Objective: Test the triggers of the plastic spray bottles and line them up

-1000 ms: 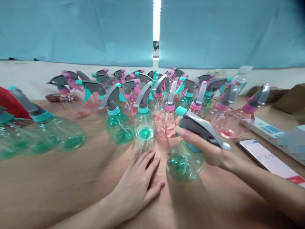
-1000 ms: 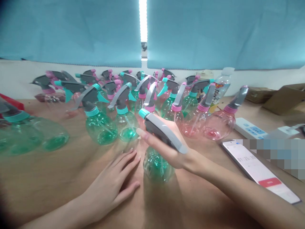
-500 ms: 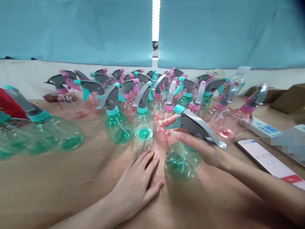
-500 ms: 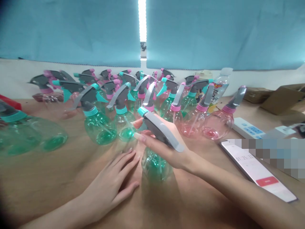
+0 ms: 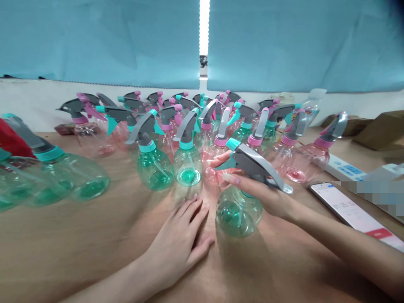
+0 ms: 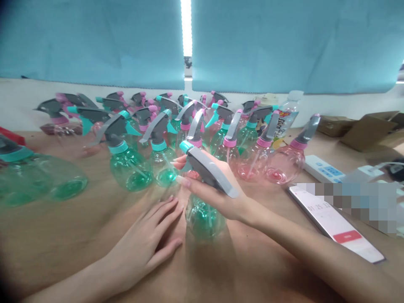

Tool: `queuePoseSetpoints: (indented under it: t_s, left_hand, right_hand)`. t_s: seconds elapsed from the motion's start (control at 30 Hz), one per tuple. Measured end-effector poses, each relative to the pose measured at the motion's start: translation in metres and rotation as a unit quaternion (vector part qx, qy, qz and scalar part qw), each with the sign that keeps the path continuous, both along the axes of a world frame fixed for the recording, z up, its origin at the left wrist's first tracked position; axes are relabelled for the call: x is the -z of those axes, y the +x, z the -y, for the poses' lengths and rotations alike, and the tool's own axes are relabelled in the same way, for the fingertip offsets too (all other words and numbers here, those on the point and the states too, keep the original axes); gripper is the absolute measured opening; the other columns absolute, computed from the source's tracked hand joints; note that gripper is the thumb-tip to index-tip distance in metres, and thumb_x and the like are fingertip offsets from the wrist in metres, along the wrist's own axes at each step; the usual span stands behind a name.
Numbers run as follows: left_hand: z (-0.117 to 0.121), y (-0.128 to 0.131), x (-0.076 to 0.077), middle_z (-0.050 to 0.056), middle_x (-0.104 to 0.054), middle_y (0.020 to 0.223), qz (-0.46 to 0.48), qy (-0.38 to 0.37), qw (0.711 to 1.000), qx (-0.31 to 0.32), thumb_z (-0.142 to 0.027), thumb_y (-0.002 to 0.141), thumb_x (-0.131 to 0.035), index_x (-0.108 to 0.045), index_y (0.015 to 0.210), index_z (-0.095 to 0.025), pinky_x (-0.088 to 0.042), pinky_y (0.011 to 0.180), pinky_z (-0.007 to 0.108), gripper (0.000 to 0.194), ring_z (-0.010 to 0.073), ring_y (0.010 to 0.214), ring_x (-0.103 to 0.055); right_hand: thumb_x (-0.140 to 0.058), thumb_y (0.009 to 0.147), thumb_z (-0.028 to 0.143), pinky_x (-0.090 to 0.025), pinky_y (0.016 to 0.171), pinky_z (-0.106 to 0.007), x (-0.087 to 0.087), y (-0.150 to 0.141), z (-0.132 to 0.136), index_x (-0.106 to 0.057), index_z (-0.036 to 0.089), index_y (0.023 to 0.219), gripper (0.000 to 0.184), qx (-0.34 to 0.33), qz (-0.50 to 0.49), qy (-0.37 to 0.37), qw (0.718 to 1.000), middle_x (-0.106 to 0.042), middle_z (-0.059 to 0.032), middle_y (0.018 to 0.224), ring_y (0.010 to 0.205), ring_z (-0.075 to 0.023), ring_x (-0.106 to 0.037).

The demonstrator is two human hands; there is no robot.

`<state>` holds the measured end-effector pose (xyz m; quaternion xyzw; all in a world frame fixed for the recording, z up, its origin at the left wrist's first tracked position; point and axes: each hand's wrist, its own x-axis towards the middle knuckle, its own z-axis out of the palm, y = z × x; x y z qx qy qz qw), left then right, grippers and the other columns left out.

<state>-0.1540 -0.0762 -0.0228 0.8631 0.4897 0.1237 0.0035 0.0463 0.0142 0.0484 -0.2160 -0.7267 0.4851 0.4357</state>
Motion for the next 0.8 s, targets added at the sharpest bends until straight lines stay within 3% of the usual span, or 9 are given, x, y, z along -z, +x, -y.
queuePoseSetpoints:
  t_s: [0.17,0.8]
  left_hand:
    - [0.0006,0.0006,-0.0005,0.019,-0.049,0.139,0.001,0.002,1.0,0.001,-0.037,0.093,-0.053,-0.045,0.135,-0.011,-0.042,0.101,0.051,0.05,0.0339,0.129,-0.042]
    - [0.0004,0.0,0.0001,0.019,-0.049,0.138,0.003,-0.005,1.0,0.002,-0.038,0.093,-0.052,-0.047,0.134,-0.009,-0.041,0.102,0.052,0.05,0.0335,0.129,-0.042]
  right_hand:
    - [-0.065,0.084,0.029,-0.05,0.074,-0.029,0.0006,0.001,-0.0004,-0.06,0.022,0.103,0.021,-0.001,0.002,-0.015,1.0,-0.059,-0.0021,0.105,0.08,-0.0126,-0.058]
    - [-0.064,0.084,0.03,-0.051,0.076,-0.03,0.0012,0.0009,-0.0001,-0.061,0.022,0.101,0.019,0.002,-0.003,-0.005,1.0,-0.061,-0.0021,0.105,0.08,-0.0126,-0.058]
